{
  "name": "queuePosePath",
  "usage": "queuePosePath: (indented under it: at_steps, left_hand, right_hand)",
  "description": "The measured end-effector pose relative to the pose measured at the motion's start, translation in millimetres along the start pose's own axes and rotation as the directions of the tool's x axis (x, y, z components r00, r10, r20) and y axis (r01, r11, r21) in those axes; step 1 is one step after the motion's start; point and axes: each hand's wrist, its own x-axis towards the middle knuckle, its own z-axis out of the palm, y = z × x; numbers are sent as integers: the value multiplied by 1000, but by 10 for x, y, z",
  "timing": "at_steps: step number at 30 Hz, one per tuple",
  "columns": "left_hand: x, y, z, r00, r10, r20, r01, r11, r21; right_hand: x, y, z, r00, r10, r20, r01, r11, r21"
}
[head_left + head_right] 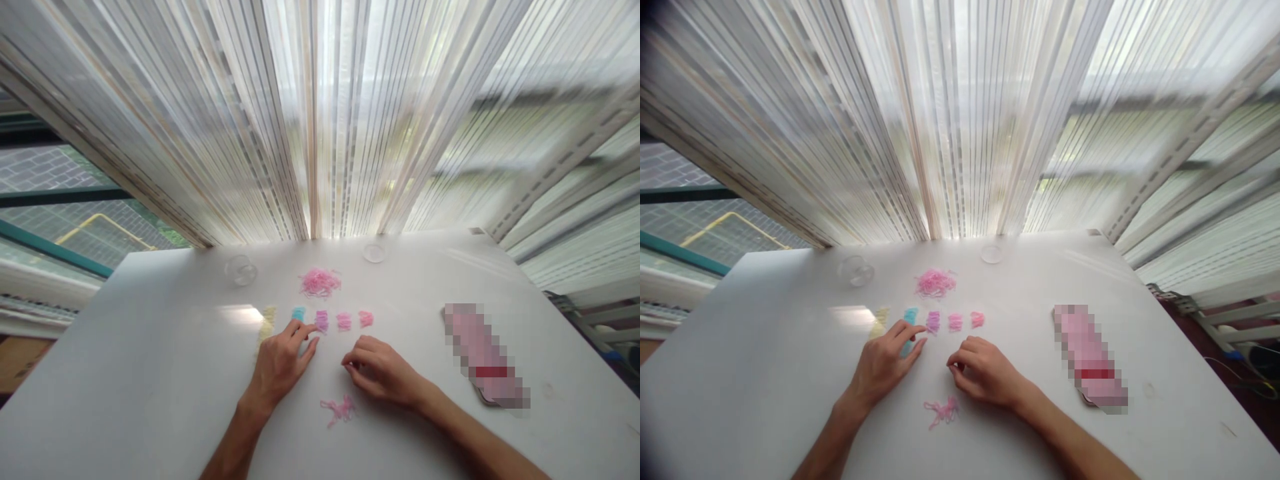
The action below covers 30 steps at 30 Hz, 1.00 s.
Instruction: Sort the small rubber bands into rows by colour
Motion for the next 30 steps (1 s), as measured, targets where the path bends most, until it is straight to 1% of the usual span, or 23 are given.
queuePosePath:
  at_steps: [1, 2, 4, 6, 7, 9, 13, 17, 23, 30]
  left_hand:
    - [-52, 31, -42, 999, 32, 33, -31, 998, -50]
    - [-110, 65, -83, 993, 69, 91, -59, 992, -108]
    - [-231, 132, -157, 964, 121, 237, -75, 978, -197]
    - [-340, 186, -202, 928, 129, 349, -51, 973, -224]
    - [-383, 206, -212, 914, 119, 388, -32, 974, -222]
    - [-445, 229, -205, 898, 91, 430, 2, 977, -212]
    - [-495, 228, -135, 902, 63, 428, 35, 976, -217]
    - [-514, 213, -90, 910, 73, 408, 26, 972, -234]
    - [-516, 206, -136, 917, 86, 388, 22, 964, -265]
    - [-490, 197, -150, 935, 102, 341, 23, 939, -343]
  right_hand:
    - [-2, -14, -12, 999, -9, 49, 8, 1000, 17]
    - [-4, -29, -22, 996, -17, 92, 14, 999, 29]
    - [-11, -60, -33, 988, -22, 154, 16, 999, 39]
    - [-19, -86, -31, 981, -21, 193, 12, 999, 45]
    - [-23, -94, -27, 978, -20, 208, 10, 999, 47]
    - [-29, -100, -16, 975, -20, 222, 10, 999, 47]
    - [-31, -89, 2, 979, -18, 202, 10, 999, 40]
    - [-20, -81, 1, 982, -25, 188, 16, 999, 49]
    - [-8, -117, -1, 982, -14, 187, -6, 994, 107]
    - [-30, -141, 79, 977, -18, 210, -20, 984, 179]
